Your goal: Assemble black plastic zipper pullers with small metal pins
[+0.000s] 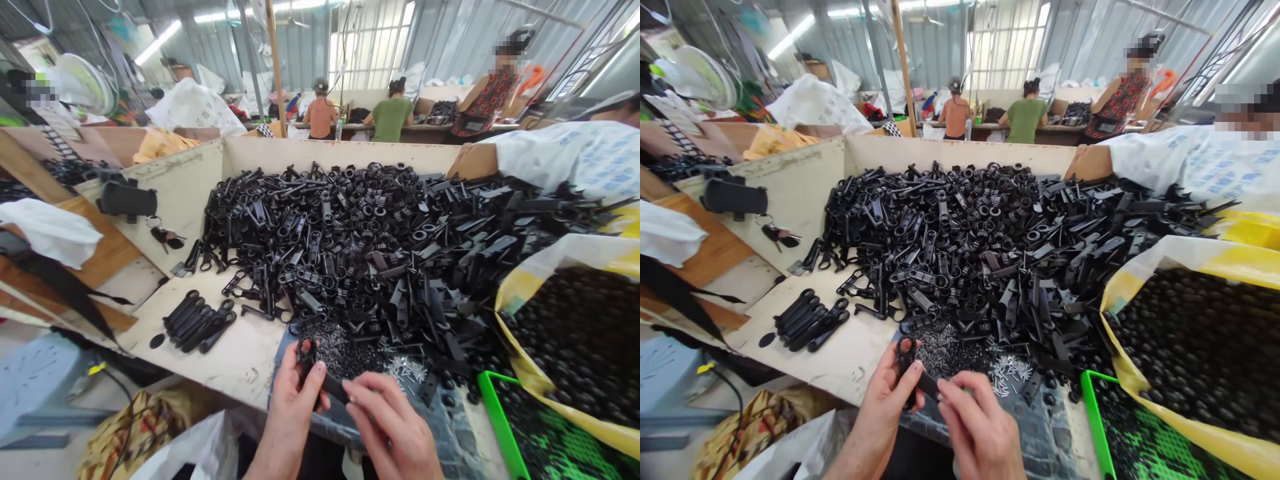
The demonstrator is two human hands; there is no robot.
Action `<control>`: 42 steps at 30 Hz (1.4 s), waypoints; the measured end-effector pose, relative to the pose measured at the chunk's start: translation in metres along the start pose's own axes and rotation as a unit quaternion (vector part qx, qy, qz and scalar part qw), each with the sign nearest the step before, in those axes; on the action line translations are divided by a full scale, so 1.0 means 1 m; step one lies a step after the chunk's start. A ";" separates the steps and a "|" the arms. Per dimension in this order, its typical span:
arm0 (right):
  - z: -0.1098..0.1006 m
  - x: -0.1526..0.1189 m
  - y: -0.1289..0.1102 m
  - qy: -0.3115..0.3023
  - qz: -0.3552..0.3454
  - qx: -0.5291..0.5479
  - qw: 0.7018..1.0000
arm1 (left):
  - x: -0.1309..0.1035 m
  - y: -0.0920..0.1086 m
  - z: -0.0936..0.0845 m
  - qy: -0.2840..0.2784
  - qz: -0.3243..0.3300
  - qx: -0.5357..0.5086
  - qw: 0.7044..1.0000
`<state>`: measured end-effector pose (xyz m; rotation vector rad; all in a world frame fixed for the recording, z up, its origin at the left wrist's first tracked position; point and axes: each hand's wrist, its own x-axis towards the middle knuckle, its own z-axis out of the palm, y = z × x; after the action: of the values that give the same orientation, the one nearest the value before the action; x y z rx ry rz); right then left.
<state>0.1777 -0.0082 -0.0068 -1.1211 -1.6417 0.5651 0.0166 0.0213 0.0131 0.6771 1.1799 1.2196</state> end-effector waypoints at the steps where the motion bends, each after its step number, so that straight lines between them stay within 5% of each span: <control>1: -0.004 0.002 0.000 -0.022 -0.072 -0.034 0.997 | -0.001 -0.002 0.000 -0.001 -0.015 -0.016 1.000; 4: -0.014 0.007 0.002 -0.047 -0.166 -0.097 0.980 | -0.005 -0.007 0.000 0.006 -0.060 -0.070 0.996; 10: -0.010 0.000 0.001 -0.035 -0.147 -0.091 0.984 | -0.016 -0.010 -0.003 -0.040 -0.140 -0.194 0.970; 15: 0.007 -0.007 -0.001 0.021 -0.158 -0.122 0.980 | -0.019 -0.014 0.002 -0.100 -0.111 -0.200 0.968; 22: 0.015 -0.016 0.003 0.000 -0.151 -0.155 0.976 | -0.023 -0.026 0.008 -0.061 -0.073 -0.169 0.981; 27: 0.017 -0.021 0.002 -0.018 -0.086 -0.124 0.988 | -0.022 -0.031 0.002 -0.026 -0.110 -0.143 0.983; 31: 0.014 -0.017 -0.005 -0.015 0.052 -0.041 0.998 | -0.020 -0.024 -0.002 0.022 -0.100 -0.107 0.989; 33: 0.013 -0.009 -0.010 0.008 0.132 0.007 0.991 | -0.021 -0.017 -0.003 -0.002 -0.080 -0.069 0.994; 35: 0.013 0.002 -0.014 -0.001 0.217 0.093 0.972 | -0.025 -0.009 -0.005 -0.068 -0.072 -0.003 0.995; 38: 0.013 0.016 -0.019 -0.114 0.340 0.263 0.896 | -0.033 0.005 -0.012 -0.160 -0.065 0.127 0.977; 42: 0.012 0.020 -0.022 -0.234 0.390 0.374 0.808 | -0.043 0.013 -0.028 -0.273 -0.054 0.205 0.938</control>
<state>0.1571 0.0014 0.0160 -1.0340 -1.0461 1.9649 -0.0105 -0.0213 0.0296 1.1615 0.9813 0.6233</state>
